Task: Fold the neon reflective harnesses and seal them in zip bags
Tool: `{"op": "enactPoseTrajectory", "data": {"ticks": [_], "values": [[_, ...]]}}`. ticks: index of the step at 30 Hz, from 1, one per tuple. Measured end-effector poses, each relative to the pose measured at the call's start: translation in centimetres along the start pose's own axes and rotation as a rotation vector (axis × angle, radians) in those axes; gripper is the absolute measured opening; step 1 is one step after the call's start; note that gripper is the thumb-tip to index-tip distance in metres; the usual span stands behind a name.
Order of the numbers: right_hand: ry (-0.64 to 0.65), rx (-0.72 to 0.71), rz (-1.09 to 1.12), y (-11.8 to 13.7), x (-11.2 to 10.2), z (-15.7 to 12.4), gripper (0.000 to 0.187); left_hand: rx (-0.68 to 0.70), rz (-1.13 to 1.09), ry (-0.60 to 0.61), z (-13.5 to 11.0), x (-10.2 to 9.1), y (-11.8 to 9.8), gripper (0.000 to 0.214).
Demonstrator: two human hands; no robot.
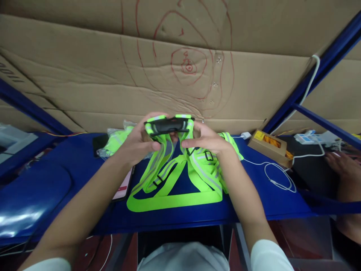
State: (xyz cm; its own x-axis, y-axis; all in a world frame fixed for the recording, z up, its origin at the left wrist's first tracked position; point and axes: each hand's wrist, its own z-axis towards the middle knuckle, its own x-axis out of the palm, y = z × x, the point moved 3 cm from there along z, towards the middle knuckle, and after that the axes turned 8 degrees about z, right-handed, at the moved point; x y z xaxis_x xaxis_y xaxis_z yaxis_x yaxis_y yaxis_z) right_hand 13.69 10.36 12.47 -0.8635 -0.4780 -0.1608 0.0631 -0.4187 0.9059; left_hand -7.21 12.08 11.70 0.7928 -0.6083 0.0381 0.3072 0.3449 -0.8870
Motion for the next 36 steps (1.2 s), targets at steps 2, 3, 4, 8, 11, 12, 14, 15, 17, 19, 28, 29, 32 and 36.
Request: {"op": "enactPoseTrajectory", "data": {"ticks": [2, 3, 4, 8, 11, 12, 14, 15, 17, 19, 28, 29, 32, 36], "values": [[-0.041, 0.101, 0.150, -1.5, 0.1, 0.4, 0.080, -0.015, 0.037, 0.063, 0.2, 0.1, -0.2, 0.080], [-0.095, 0.126, 0.208, -2.0, 0.2, 0.6, 0.073, -0.013, 0.067, 0.098, 0.3, 0.1, -0.4, 0.086], [-0.150, 0.137, 0.253, -2.2, 0.2, 0.8, 0.067, -0.013, 0.103, 0.132, 0.3, 0.0, -0.6, 0.091], [-0.187, 0.187, 0.334, -2.2, 0.3, 1.0, 0.051, -0.026, 0.241, 0.171, 0.6, -1.1, -1.0, 0.091], [-0.144, 0.247, 0.384, -2.0, 0.2, 0.7, 0.044, -0.067, 0.156, 0.215, 0.7, -1.7, -0.4, 0.085], [-0.151, 0.254, 0.407, -1.9, 0.1, 0.6, 0.046, -0.082, 0.080, 0.251, 0.6, -1.6, 0.0, 0.090], [-0.168, 0.263, 0.448, -1.8, 0.1, 0.3, 0.052, -0.139, -0.055, 0.329, 0.3, -1.1, 0.8, 0.094], [-0.169, 0.269, 0.460, -1.7, 0.1, 0.3, 0.055, -0.185, -0.077, 0.363, 0.1, -0.7, 1.3, 0.088], [-0.181, 0.267, 0.469, -1.3, 0.4, 0.2, 0.055, -0.270, -0.040, 0.392, -0.3, 0.1, 1.9, 0.057], [-0.230, 0.235, 0.450, -0.8, 0.7, 0.2, 0.050, -0.283, 0.055, 0.343, -0.4, 0.6, 2.1, 0.034], [-0.406, -0.019, 0.203, 0.8, 2.1, 0.5, 0.043, 0.126, 0.581, -0.040, -0.1, 1.4, 0.4, 0.040], [-0.392, -0.039, 0.148, 0.7, 2.2, 0.5, 0.044, 0.121, 0.558, -0.040, -0.1, 1.7, 0.6, 0.046], [-0.298, -0.100, -0.112, 0.6, 2.4, 0.8, 0.044, 0.099, 0.455, -0.095, -0.3, 2.0, 2.0, 0.055], [-0.111, -0.141, -0.375, 1.2, 2.5, 0.8, 0.046, -0.039, 0.307, -0.303, -0.5, 1.3, 4.3, 0.056]]}}
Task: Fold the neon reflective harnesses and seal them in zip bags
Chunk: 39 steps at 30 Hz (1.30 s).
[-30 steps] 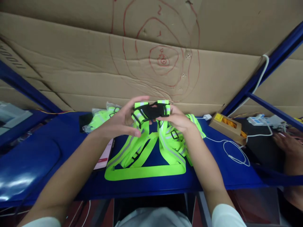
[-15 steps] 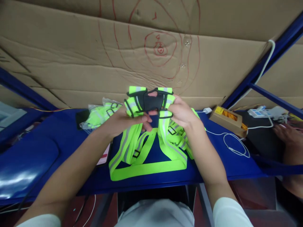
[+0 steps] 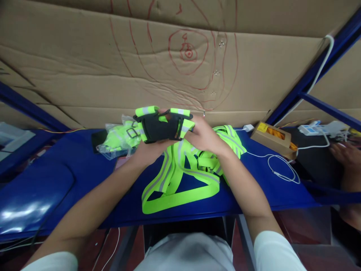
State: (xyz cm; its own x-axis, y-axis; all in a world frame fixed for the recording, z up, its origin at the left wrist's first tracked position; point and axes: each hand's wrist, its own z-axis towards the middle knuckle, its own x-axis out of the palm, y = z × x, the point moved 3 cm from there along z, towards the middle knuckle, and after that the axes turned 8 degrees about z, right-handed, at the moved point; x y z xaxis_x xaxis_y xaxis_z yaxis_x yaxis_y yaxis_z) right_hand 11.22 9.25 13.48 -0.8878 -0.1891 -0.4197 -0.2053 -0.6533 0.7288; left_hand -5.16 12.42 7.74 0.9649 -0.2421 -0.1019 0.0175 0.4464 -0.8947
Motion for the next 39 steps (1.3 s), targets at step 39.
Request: {"op": "enactPoseTrajectory", "data": {"ticks": [39], "values": [[-0.037, 0.154, 0.177, -2.7, -0.2, 0.1, 0.041, -0.520, -0.611, 0.451, 0.4, 0.2, 0.7, 0.038]]}}
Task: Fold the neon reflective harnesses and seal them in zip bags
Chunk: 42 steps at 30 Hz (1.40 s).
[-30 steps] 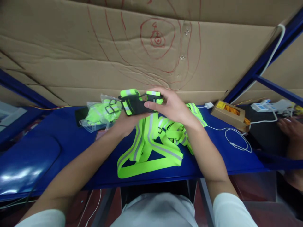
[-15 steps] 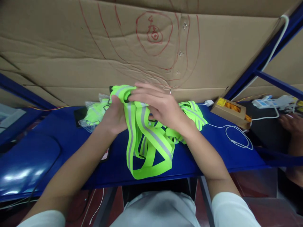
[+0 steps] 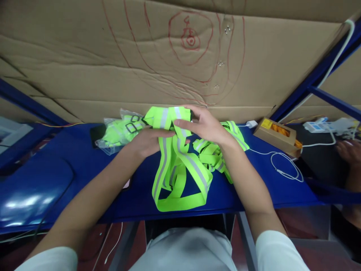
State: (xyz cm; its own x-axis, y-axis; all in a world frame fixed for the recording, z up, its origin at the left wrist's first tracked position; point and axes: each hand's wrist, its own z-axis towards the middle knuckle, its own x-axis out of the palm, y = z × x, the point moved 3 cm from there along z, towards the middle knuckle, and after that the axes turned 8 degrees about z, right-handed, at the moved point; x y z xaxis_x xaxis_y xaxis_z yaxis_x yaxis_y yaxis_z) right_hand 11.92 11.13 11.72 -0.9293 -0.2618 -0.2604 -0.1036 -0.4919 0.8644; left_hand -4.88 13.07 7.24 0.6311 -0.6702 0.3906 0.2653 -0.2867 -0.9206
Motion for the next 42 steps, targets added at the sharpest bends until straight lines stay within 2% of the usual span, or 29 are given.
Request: {"op": "enactPoseTrajectory", "data": {"ticks": [4, 7, 9, 12, 15, 18, 22, 23, 27, 30, 32, 36, 42], "values": [[-0.100, -0.153, -0.147, 1.3, 0.3, -0.3, 0.036, 0.003, -0.077, 0.044, 0.7, -0.3, 1.1, 0.042], [-0.118, -0.239, -0.285, 2.3, 0.6, -0.8, 0.034, 0.064, -0.031, 0.062, 0.8, -0.4, 1.1, 0.046], [-0.107, -0.345, -0.348, 2.9, 0.9, -1.2, 0.032, 0.160, 0.027, 0.054, 0.4, -0.3, 0.4, 0.051], [-0.102, -0.502, -0.357, 3.1, 1.3, -1.4, 0.037, 0.275, 0.059, 0.046, -0.4, 0.1, -1.0, 0.071], [-0.105, -0.551, -0.321, 2.7, 1.7, -1.3, 0.047, 0.331, -0.013, -0.028, -1.0, 0.3, -2.4, 0.076], [-0.044, -0.505, -0.278, 2.3, 1.7, -0.9, 0.050, 0.332, -0.055, -0.118, -1.4, -0.3, -3.5, 0.063], [0.167, -0.319, -0.189, 2.0, 1.2, -0.5, 0.040, 0.296, 0.011, -0.117, -1.7, -1.1, -4.2, 0.069], [0.170, -0.289, -0.156, 1.9, 0.8, -0.5, 0.040, 0.292, 0.042, -0.109, -1.7, -1.2, -4.2, 0.073], [0.024, -0.206, -0.142, 1.1, -0.8, -0.2, 0.047, 0.256, 0.189, -0.039, -2.0, -0.8, -3.3, 0.093], [0.120, -0.136, -0.206, 0.2, -1.0, -0.1, 0.049, 0.228, 0.272, 0.007, -2.3, -0.3, -2.8, 0.096], [0.179, -0.137, -0.215, -0.1, -0.9, 0.0, 0.045, 0.233, 0.286, 0.018, -2.4, -0.2, -2.8, 0.095], [0.188, -0.187, -0.197, 0.1, -0.1, 0.0, 0.042, 0.244, 0.288, 0.058, -2.5, -0.2, -3.6, 0.090], [0.020, -0.199, -0.123, 1.0, 1.7, -0.4, 0.029, 0.351, 0.335, 0.060, -2.9, -0.5, -5.5, 0.080]]}}
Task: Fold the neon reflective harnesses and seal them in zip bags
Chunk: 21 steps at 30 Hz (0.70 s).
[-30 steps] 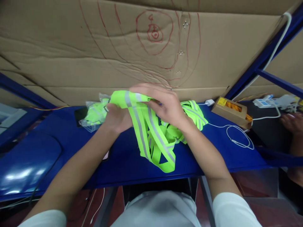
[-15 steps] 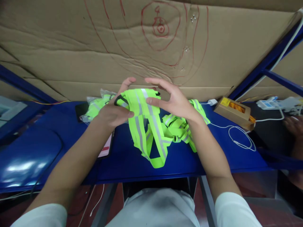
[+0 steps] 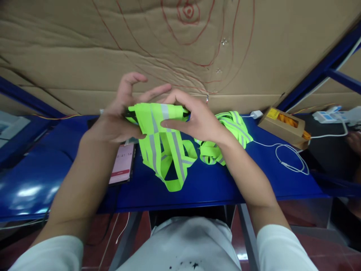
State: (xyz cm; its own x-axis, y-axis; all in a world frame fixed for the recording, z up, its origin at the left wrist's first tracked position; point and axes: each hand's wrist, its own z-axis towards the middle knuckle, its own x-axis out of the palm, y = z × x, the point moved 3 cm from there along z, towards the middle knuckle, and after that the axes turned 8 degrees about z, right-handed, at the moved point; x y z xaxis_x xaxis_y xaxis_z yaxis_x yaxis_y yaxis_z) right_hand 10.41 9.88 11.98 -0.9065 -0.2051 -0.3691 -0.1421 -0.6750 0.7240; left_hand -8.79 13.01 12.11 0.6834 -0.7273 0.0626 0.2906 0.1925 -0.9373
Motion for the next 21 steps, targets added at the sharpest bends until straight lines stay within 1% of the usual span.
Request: {"op": "enactPoseTrajectory", "data": {"ticks": [3, 5, 7, 10, 12, 14, 16, 19, 21], "values": [[-0.032, 0.007, -0.023, 0.4, 0.3, -0.1, 0.028, 0.065, 0.171, -0.020, -0.3, 0.3, -0.6, 0.073], [-0.042, 0.001, -0.046, 0.5, 0.1, -0.1, 0.029, 0.147, 0.288, -0.082, -0.6, 0.8, -1.3, 0.069], [-0.048, -0.009, -0.068, 0.7, -0.2, -0.1, 0.029, 0.172, 0.355, -0.124, -0.9, 1.2, -1.9, 0.064], [-0.085, -0.027, -0.094, 1.0, -1.0, -0.3, 0.027, 0.166, 0.443, -0.088, -1.4, 1.4, -2.6, 0.053], [-0.130, -0.045, -0.109, 1.2, -1.6, -0.4, 0.028, 0.164, 0.485, -0.063, -1.7, 1.0, -2.8, 0.051], [-0.157, -0.053, -0.123, 1.3, -2.0, -0.5, 0.028, 0.143, 0.492, -0.052, -1.9, 0.3, -2.8, 0.053], [-0.154, -0.043, -0.130, 1.5, -2.1, -0.6, 0.028, 0.087, 0.473, -0.058, -2.0, -0.1, -2.7, 0.055], [-0.140, -0.015, -0.118, 1.6, -1.9, -0.7, 0.029, -0.027, 0.397, -0.121, -2.0, -0.2, -2.7, 0.052], [-0.150, -0.002, -0.109, 1.5, -1.8, -0.7, 0.030, -0.072, 0.356, -0.147, -1.9, -0.1, -2.7, 0.051]]}}
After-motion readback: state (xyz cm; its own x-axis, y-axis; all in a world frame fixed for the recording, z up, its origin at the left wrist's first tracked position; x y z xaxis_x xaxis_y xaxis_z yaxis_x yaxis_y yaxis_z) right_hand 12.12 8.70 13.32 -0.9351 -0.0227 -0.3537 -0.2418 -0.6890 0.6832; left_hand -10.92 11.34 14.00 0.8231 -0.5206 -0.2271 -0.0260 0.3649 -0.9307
